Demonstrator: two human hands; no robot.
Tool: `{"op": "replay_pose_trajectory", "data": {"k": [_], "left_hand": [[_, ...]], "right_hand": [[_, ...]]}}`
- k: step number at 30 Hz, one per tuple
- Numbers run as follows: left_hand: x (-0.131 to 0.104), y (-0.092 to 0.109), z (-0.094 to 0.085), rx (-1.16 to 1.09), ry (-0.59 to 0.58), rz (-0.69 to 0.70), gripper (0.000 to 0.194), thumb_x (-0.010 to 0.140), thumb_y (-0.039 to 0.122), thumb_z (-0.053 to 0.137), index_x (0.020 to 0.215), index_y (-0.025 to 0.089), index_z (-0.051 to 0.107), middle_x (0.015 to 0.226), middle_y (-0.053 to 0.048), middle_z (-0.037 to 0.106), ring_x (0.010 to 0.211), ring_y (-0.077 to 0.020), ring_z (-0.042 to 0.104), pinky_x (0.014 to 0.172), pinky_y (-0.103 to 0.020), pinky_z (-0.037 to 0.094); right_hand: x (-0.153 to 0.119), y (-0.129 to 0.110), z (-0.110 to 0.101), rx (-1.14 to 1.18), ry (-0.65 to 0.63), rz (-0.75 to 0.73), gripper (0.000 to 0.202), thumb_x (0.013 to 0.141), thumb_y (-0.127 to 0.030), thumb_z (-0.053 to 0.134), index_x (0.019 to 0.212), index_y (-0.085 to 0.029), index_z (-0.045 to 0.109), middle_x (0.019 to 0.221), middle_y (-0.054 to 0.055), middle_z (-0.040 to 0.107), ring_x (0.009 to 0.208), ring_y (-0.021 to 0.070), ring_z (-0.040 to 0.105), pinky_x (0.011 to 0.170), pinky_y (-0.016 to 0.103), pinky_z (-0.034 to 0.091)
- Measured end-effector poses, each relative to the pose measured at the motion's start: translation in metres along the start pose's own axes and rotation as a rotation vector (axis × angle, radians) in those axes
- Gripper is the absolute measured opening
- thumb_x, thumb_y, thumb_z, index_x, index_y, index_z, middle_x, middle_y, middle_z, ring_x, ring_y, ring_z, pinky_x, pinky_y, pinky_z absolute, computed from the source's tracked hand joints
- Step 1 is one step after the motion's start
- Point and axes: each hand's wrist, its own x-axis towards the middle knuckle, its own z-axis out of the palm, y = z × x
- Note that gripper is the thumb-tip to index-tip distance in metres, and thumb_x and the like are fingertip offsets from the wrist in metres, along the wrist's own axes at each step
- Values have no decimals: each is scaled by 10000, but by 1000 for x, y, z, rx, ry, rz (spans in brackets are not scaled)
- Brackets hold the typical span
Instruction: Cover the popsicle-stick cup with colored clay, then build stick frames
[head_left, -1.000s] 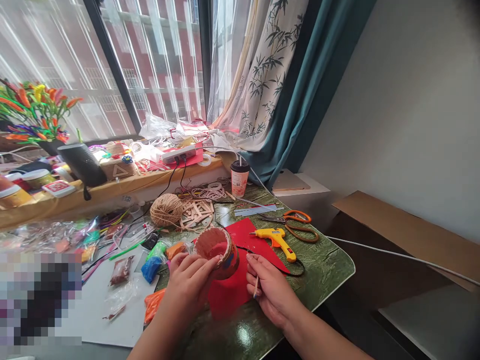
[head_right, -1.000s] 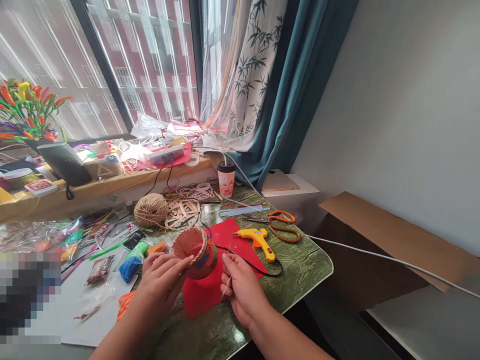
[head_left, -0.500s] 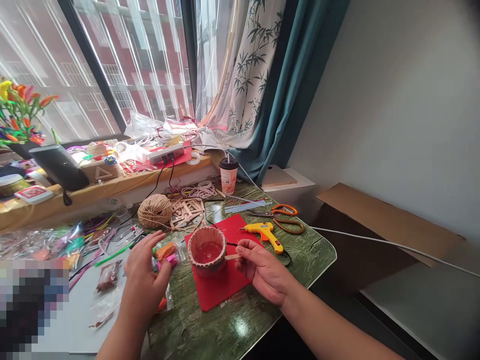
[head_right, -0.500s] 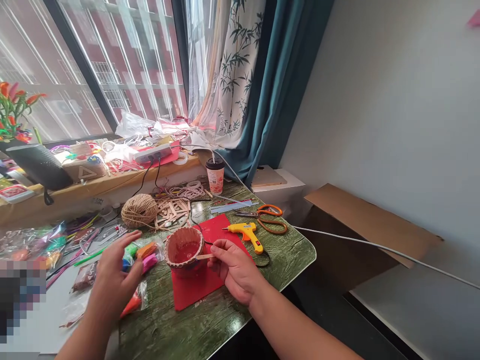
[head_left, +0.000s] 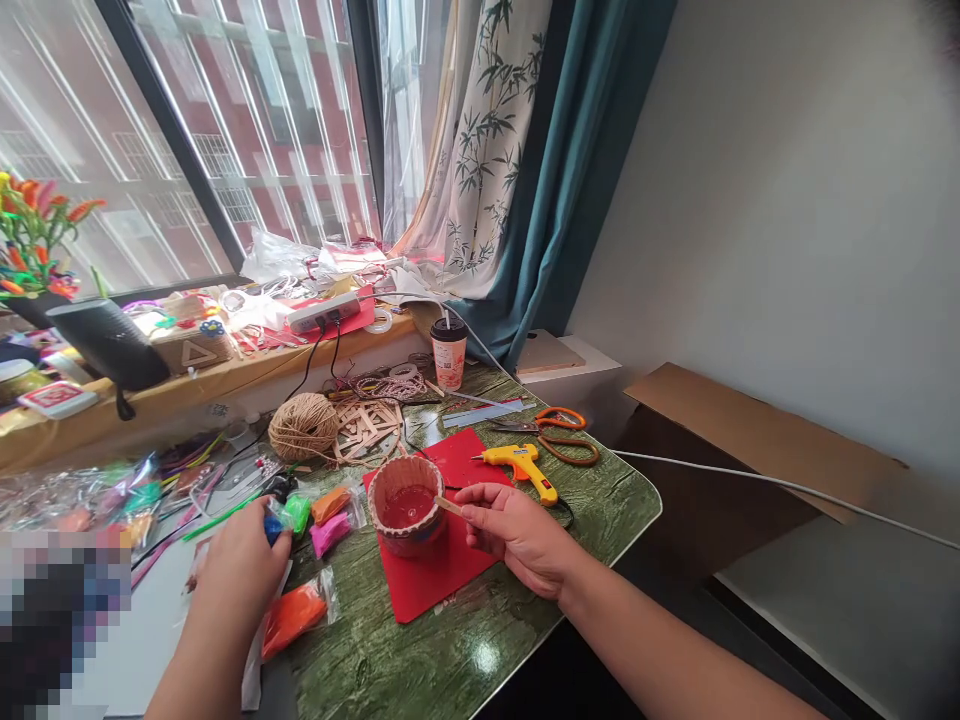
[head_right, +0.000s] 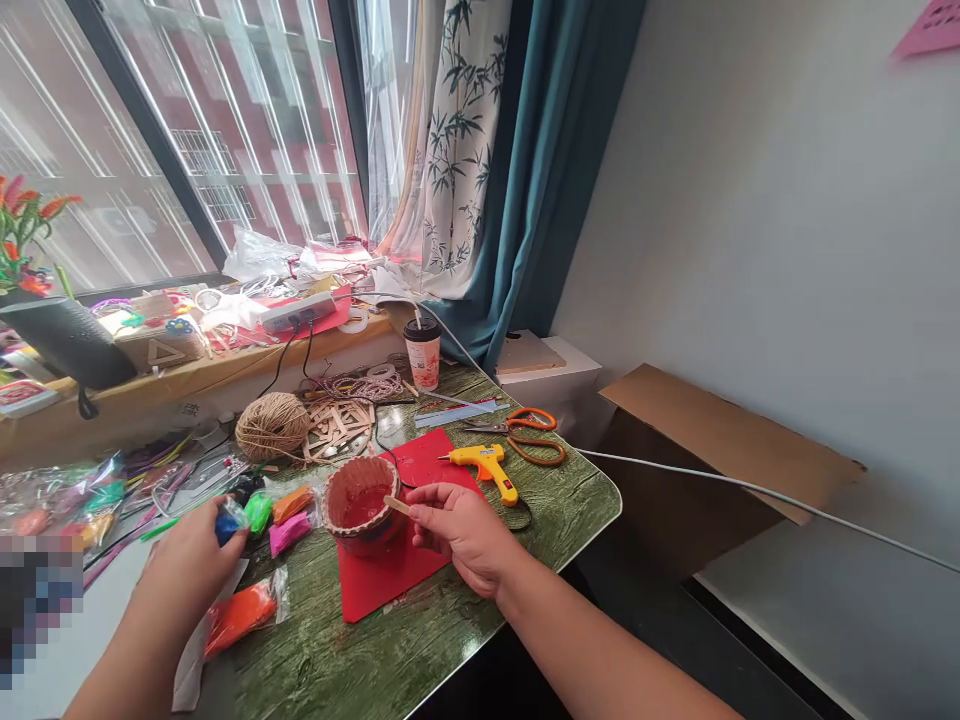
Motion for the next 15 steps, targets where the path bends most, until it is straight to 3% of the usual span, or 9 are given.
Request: {"op": "replay_pose_trajectory", "data": {"k": [3,4,6,8,11,15], "left_hand": [[-9,12,-7,-148,21,87,629,967,474,549,1518,170,522,1322,-185,762,1236,-388,716,1042,-537,571],[-15,18,-8,-301,38,156,683,966,520,583,1571,228,458,1365,-147,756,1242,-352,724,1047,-508,583],[-29,33,-7,-647,9,290,664,949,550,649,1530,274,486,1414,-119,744,1233,-314,745,1020,-471,618],[-43,47,-3,-851,-44,333,618,904,533,742,1423,248,568,1381,-134,763,1126,-300,799,905,-414,673],[-55,58,1,-801,-77,420,456,897,436,783,1304,254,687,1290,-96,812,1071,-275,823,873,-354,685],[-57,59,-1,-671,59,712,408,919,255,734,1325,287,734,1314,-62,812,1188,-273,788,996,-358,654]], "right_hand": [[-3,1,3,-102,-51,-30,571,570,-466,1066,923,-145,751,780,-31,734,579,72,656,608,209,524],[-5,1,5,-128,-83,-48,566,598,-479,1051,949,-148,756,800,-24,741,605,79,667,636,219,529],[-11,-1,11,-190,-162,-98,536,664,-490,1013,999,-154,762,827,-5,749,670,107,694,703,251,544],[-20,-5,20,-287,-228,-171,448,744,-456,959,1019,-162,763,848,7,738,726,135,704,744,283,550],[-34,-12,36,-490,-218,-342,214,852,-320,835,997,-185,755,924,22,713,810,163,690,764,306,544],[-41,-14,53,-658,-199,-537,58,910,-208,694,967,-211,701,931,22,709,863,176,675,796,310,535]]}}
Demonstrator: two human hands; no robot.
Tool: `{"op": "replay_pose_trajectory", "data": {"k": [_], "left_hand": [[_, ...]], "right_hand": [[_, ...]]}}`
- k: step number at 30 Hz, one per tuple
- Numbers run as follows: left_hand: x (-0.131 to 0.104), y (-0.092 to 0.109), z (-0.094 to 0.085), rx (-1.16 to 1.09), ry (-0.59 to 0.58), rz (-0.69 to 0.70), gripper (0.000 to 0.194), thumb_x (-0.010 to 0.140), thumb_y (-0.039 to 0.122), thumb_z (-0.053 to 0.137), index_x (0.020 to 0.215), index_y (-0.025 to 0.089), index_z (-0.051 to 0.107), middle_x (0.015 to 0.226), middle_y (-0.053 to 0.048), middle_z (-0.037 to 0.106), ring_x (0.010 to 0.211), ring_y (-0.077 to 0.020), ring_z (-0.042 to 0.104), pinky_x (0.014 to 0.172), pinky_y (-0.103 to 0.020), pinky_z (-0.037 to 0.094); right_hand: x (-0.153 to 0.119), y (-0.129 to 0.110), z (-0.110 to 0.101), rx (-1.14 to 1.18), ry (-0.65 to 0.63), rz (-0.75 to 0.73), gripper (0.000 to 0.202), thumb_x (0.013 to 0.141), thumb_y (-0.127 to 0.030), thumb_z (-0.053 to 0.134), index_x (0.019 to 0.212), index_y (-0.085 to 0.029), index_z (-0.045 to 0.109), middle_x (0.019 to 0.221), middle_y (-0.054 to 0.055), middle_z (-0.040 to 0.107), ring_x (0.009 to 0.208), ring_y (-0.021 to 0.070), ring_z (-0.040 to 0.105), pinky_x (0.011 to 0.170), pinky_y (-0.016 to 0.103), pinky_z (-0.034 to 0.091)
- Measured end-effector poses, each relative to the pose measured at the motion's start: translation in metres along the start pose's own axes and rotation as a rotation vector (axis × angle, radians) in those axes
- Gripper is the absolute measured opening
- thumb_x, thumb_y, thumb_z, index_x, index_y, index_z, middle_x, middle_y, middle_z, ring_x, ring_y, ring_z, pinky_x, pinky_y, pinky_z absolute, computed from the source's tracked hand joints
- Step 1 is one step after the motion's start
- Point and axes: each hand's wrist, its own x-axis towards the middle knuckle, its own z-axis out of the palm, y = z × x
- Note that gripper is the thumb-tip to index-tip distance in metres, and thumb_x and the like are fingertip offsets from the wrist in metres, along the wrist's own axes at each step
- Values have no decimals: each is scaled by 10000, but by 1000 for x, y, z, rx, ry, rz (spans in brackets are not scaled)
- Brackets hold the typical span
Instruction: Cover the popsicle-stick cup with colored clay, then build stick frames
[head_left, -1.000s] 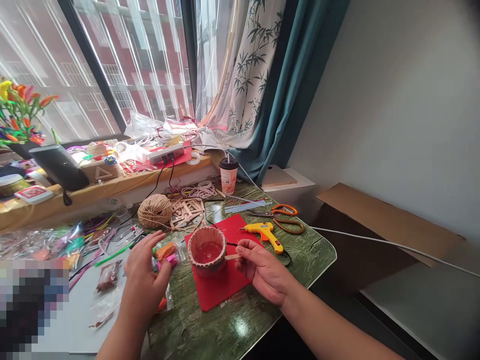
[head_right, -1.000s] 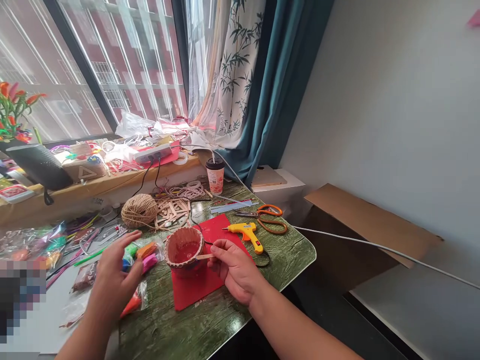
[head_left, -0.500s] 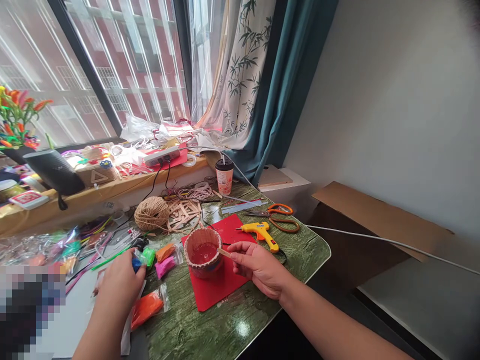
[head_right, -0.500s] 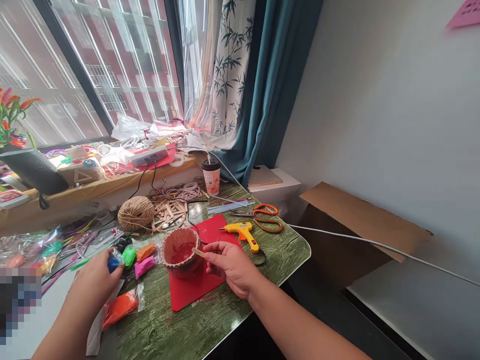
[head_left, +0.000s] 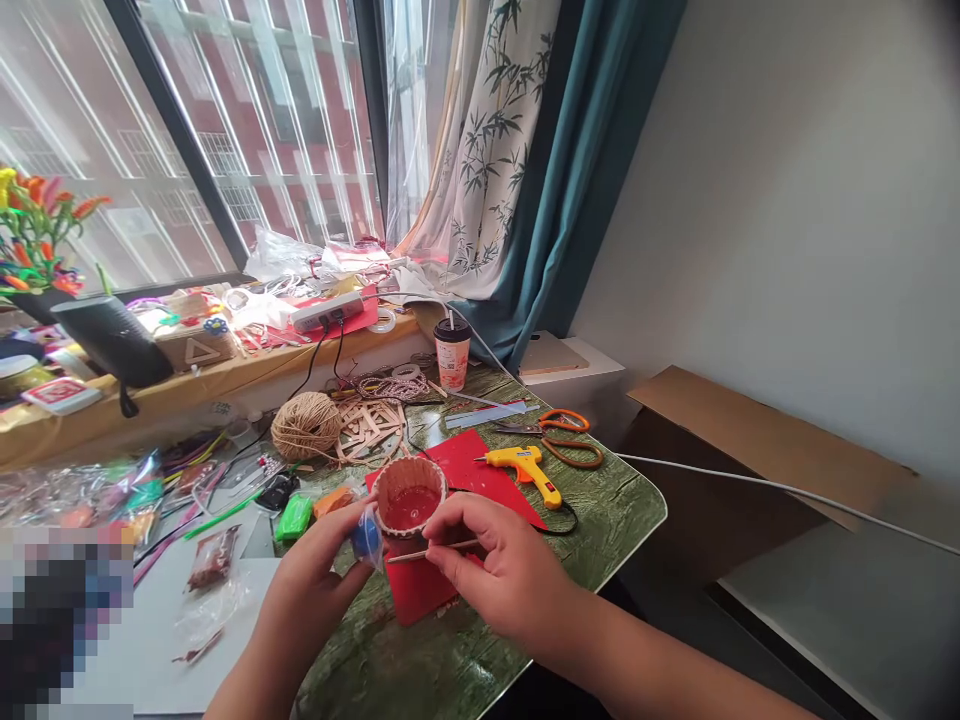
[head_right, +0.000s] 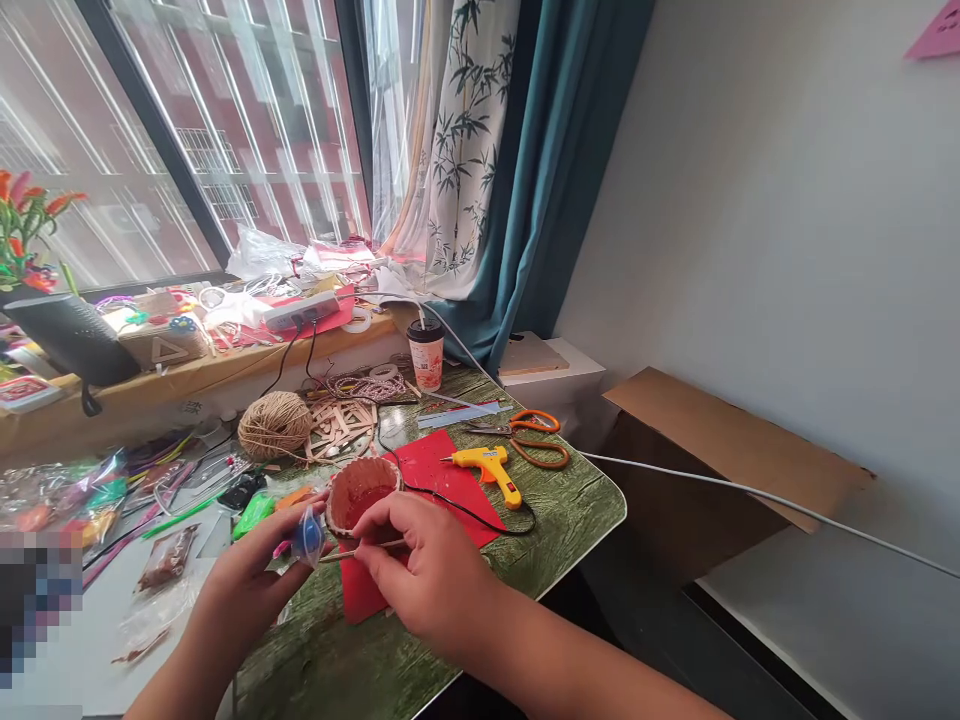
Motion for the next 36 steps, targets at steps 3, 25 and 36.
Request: {"op": "replay_pose_trajectory", "data": {"k": [3,25,36], "left_hand": [[4,3,-2,26,48,192,443,933,190,731,1365,287,721,1283,-79,819,1178,-260,789,1017,-357,643],[6,14,-3,60,28,293,421,1016,369,722,1420,260,677,1124,-98,820,1002,-231,785,893,-334,643],[11,23,-5,68,36,309,412,1015,413,719,1397,259,698,1057,-76,840,943,-214,798,858,-308,652]], "right_hand": [[2,2,6,-38,14,-39,19,939,-214,659,953,-226,657,915,15,680,834,171,646,763,301,525],[6,20,11,-108,84,-9,41,979,-206,604,958,-240,611,955,31,667,865,201,663,801,328,537],[17,11,-5,-471,-229,-213,168,1008,-128,591,998,-226,726,1017,79,719,962,238,662,898,364,544]]}}
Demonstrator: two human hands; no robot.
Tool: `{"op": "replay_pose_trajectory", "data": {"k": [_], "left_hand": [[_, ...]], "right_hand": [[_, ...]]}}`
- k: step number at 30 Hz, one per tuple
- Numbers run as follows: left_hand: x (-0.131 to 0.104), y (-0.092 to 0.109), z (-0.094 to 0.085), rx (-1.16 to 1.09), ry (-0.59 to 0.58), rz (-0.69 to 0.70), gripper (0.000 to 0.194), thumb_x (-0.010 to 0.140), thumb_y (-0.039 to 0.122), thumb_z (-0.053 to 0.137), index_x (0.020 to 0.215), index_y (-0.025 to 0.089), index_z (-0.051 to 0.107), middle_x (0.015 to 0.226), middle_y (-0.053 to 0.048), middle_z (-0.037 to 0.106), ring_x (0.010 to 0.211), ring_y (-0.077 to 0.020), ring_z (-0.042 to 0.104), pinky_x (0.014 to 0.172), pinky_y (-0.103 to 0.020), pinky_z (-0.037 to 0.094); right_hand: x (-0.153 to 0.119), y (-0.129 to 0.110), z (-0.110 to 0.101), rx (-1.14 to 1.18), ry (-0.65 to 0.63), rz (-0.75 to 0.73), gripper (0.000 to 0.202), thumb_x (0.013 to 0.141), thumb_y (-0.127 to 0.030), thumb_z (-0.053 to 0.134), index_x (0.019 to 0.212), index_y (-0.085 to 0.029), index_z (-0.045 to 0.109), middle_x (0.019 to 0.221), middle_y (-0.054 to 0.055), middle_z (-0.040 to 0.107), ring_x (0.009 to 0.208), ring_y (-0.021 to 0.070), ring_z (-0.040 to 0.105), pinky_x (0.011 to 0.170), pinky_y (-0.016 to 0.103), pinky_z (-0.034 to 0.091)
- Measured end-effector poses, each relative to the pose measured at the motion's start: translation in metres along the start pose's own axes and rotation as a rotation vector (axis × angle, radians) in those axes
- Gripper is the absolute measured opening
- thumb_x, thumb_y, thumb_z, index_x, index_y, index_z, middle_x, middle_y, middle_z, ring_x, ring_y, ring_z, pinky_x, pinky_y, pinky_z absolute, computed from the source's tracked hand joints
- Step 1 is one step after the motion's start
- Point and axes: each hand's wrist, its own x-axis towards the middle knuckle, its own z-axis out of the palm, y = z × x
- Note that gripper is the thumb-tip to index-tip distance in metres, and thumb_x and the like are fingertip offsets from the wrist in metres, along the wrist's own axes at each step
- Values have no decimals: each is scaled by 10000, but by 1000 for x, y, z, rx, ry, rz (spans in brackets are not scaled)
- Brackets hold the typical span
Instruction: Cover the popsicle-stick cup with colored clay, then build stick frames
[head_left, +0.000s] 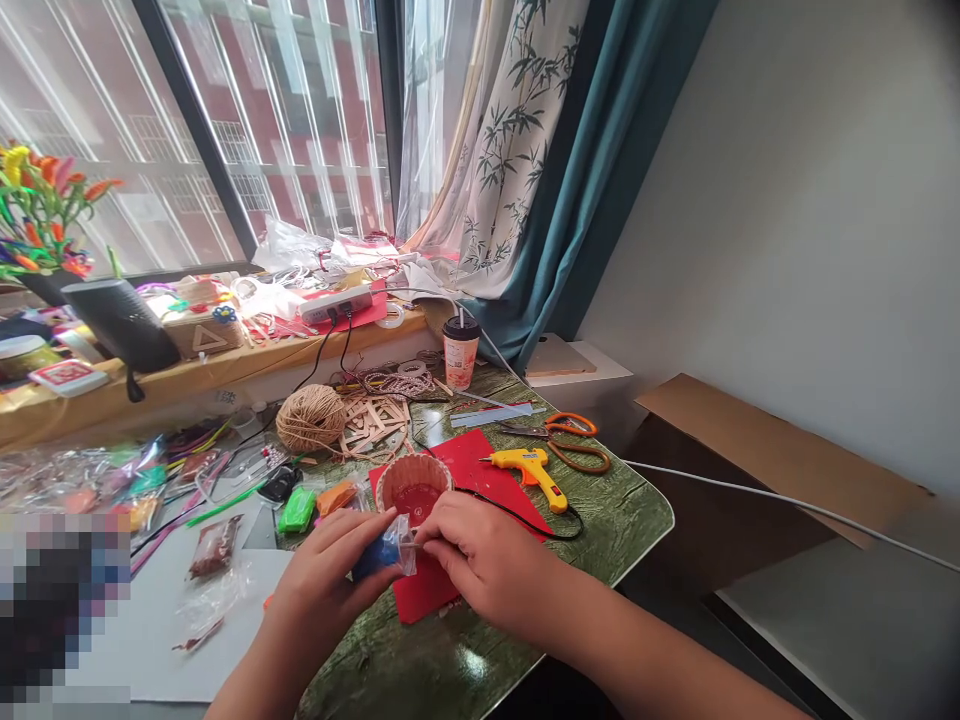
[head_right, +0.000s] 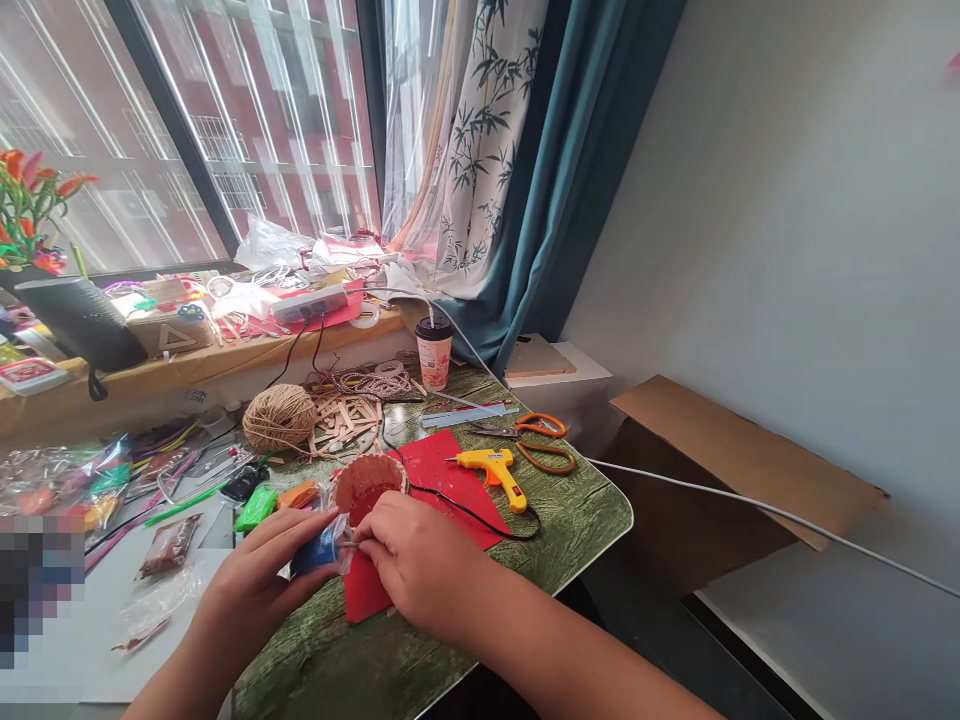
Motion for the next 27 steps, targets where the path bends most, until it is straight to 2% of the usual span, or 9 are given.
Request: {"op": "replay_pose_trajectory", "data": {"k": [5,10,13,16,19,24,27], "left_hand": [[-4,-1,1,-15,-25,6,437,981,431,761,1371,244,696,1059,-86,832,948,-219,801,869,-306,655],[-11,-4,-1,-79,-75,-36,515,908,368,856,1386,264,696,1081,-82,830,956,-237,806,896,-336,662],[-11,-4,-3,-94,-69,-45,512,901,351,863,1383,273,710,1093,-78,834,960,-233,808,895,-321,662],[-6,0,-5,-145,-51,-36,479,916,399,841,1360,273,715,1068,-74,834,931,-220,805,868,-302,661],[1,6,-7,-190,-19,-35,410,953,454,789,1314,272,725,1017,-68,830,882,-207,801,813,-286,657],[1,11,-9,-122,63,-37,359,988,489,734,1270,267,747,1008,-68,835,896,-211,808,867,-308,647],[-9,6,-10,-90,116,-77,339,969,471,765,1240,267,770,1024,-69,833,926,-226,802,884,-323,642]], "right_hand": [[1,-6,2,128,-27,209,174,938,-103,640,922,-225,764,965,52,738,928,222,689,864,337,532],[1,-6,3,394,-54,357,113,893,-166,703,881,-235,792,958,37,777,919,225,713,835,324,531],[0,2,10,589,-64,452,46,868,-268,779,862,-224,785,798,2,730,729,171,651,687,280,486],[-2,7,19,830,-90,548,276,807,-441,881,870,-198,766,631,-48,625,542,105,515,543,239,394],[-4,7,28,1074,-67,577,435,723,-528,956,856,-173,744,598,-53,617,498,77,472,508,220,355],[-11,-1,44,1555,-77,672,413,679,-329,1040,852,-126,725,672,-25,625,522,29,384,508,176,273],[-16,-2,52,1734,-39,688,397,670,-249,1050,841,-117,717,689,-36,584,535,18,344,505,149,258]]}}
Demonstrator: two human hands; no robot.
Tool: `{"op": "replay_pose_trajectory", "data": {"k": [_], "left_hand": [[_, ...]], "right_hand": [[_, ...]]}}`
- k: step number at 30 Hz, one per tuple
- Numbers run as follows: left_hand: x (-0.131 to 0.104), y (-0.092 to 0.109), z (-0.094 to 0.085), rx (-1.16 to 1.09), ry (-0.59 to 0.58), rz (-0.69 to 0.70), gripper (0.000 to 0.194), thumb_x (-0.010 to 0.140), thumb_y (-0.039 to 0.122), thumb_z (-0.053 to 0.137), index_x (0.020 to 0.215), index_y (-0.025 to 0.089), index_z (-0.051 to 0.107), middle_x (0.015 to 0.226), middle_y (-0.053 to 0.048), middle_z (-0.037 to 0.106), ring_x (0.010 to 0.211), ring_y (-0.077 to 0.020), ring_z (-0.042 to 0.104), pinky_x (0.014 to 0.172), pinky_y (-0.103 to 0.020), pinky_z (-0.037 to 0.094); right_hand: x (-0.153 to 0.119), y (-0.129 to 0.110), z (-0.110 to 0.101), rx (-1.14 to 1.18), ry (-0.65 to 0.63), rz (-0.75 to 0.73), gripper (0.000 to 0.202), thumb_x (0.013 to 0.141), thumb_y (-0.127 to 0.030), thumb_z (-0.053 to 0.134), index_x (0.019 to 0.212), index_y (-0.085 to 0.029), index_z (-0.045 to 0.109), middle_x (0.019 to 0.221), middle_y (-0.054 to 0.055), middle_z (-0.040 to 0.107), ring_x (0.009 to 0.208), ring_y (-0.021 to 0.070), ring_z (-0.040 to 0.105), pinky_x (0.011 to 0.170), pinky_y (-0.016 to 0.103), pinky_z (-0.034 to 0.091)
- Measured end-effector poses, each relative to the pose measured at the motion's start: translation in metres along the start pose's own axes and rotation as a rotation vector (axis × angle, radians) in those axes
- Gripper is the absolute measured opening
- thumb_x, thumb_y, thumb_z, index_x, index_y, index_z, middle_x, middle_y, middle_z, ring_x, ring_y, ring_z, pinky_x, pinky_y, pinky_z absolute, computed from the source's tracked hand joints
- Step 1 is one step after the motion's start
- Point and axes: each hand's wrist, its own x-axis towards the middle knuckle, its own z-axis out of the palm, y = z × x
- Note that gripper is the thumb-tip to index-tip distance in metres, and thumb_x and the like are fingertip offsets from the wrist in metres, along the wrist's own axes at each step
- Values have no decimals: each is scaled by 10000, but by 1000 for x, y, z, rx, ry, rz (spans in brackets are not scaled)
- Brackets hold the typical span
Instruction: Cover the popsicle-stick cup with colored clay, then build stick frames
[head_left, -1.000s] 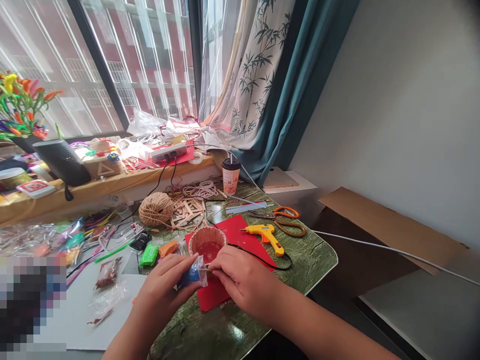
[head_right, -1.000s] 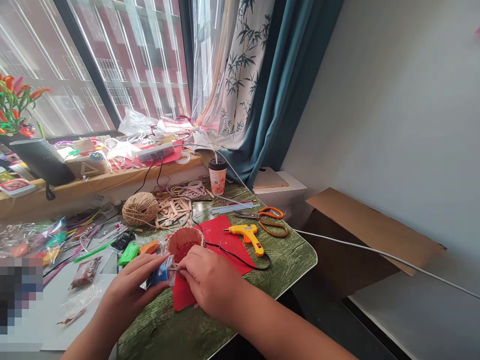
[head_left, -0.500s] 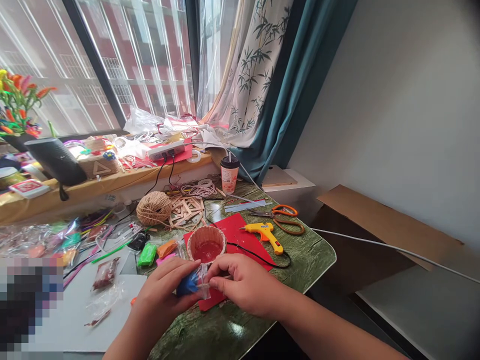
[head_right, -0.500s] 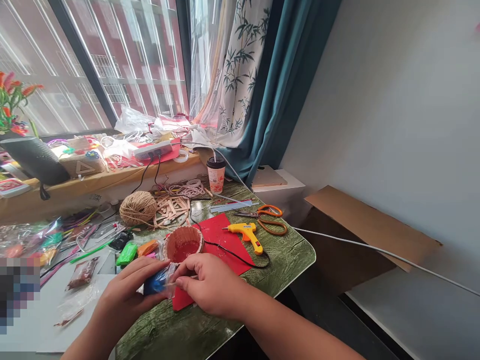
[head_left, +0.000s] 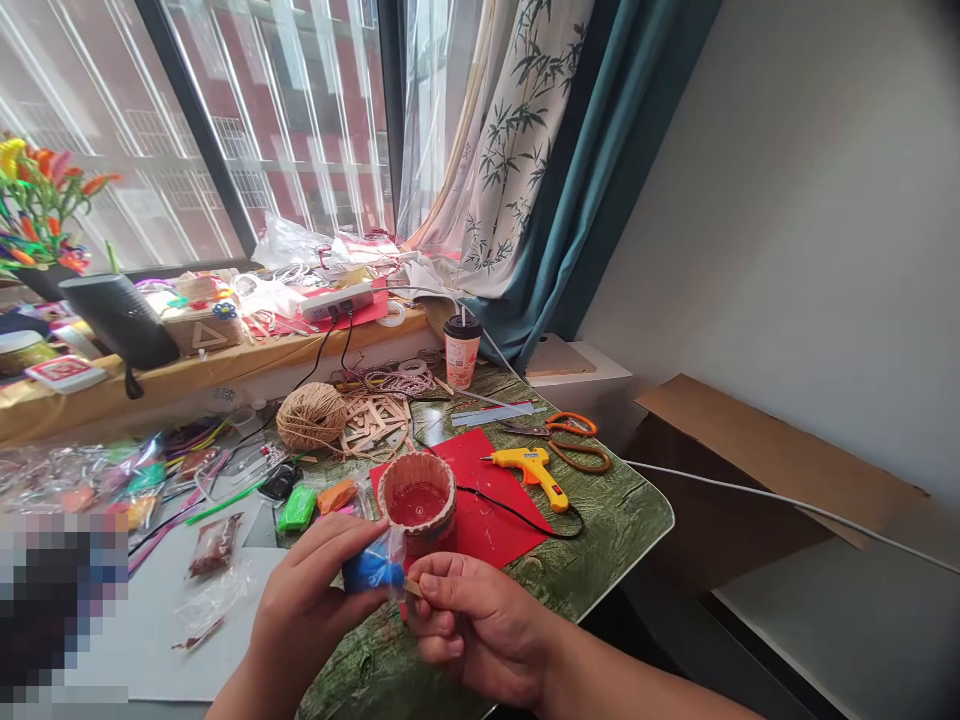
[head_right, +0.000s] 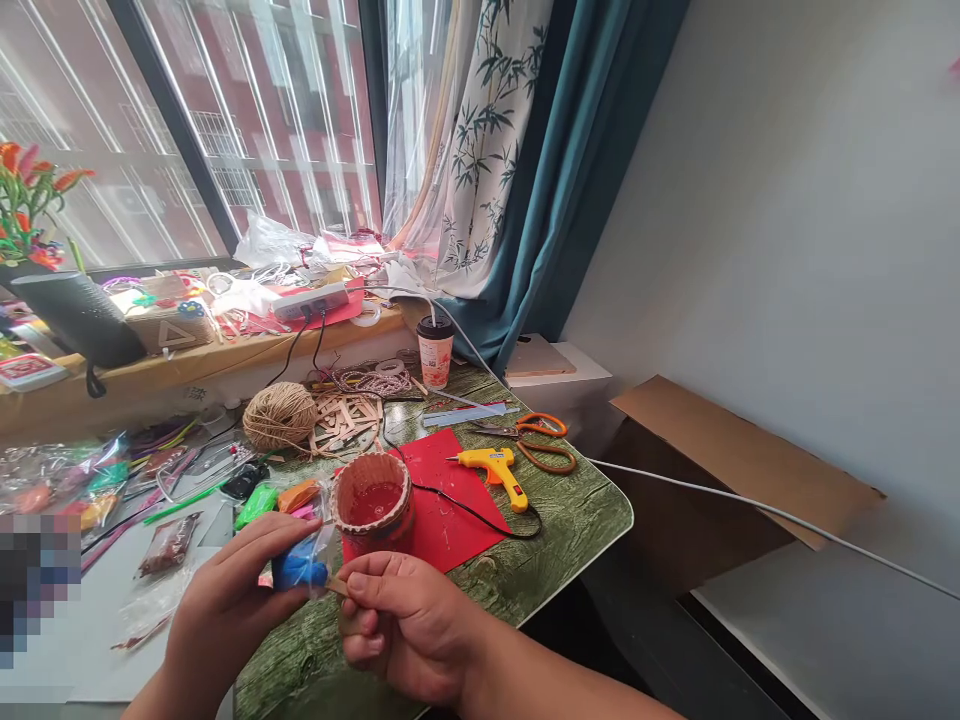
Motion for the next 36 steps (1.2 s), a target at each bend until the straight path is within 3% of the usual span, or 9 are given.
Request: {"op": "replay_pose_trajectory", "data": {"k": [6,8,12,14,19,22,27,32,36], "left_hand": [[-10,-19,-11,139,184,-447,396,980,473,706,1324,277,727,1176,-66,807,1012,-272,778,901,-381,624],[-5,-29,-17,354,84,-636,498,995,526,627,1416,264,674,1247,-98,789,1098,-334,758,974,-473,600],[0,-53,-18,775,-396,-921,485,985,402,510,1327,140,732,1248,-224,773,1157,-483,713,981,-658,544],[-3,-59,-12,823,-379,-851,490,969,359,503,1304,81,727,1426,-276,680,1320,-504,623,1089,-665,475],[-12,-40,20,480,-221,-148,459,1047,391,526,1474,228,571,1551,-151,631,1454,-335,556,1197,-531,422],[-13,-24,40,372,-260,-30,472,984,398,703,1422,265,590,1523,-116,667,1442,-345,559,1177,-527,434],[-13,-19,50,211,-187,-221,34,940,282,721,937,270,689,1439,-97,719,1447,-381,533,1192,-615,411],[-12,-23,41,-358,45,-745,272,919,492,738,995,245,654,1630,-118,541,1508,-373,494,1192,-551,460],[-9,-21,37,-776,115,-1045,587,773,544,841,1227,229,642,1474,-131,681,1437,-384,584,1137,-491,529]], "right_hand": [[-5,-14,-8,67,35,-280,369,703,-255,1039,842,-127,722,768,-17,609,596,32,447,513,135,306],[-8,-26,-13,5,76,-366,353,730,-278,1024,903,-147,746,780,-13,636,613,56,504,521,162,346],[-14,-42,-31,-86,181,-447,373,738,-326,1018,956,-184,751,780,-7,691,611,92,557,545,215,405],[-15,-45,-43,-114,238,-443,403,710,-341,1034,946,-185,746,767,-7,703,598,92,553,553,222,412],[-12,-41,-65,-232,326,-449,458,646,-377,1058,896,-177,731,762,-17,692,602,87,548,552,219,409],[-9,-39,-70,-331,340,-458,461,644,-393,1054,875,-181,716,659,-60,625,521,64,486,507,206,345],[-7,-40,-67,-361,305,-441,500,646,-425,1043,952,-181,731,661,-63,636,510,66,510,509,207,343],[-8,-41,-55,-351,244,-385,487,644,-412,1038,904,-188,692,657,-67,635,523,73,531,531,212,377],[-8,-39,-41,-523,225,-388,483,657,-476,1020,809,-181,668,595,-67,599,501,71,482,506,210,346]]}}
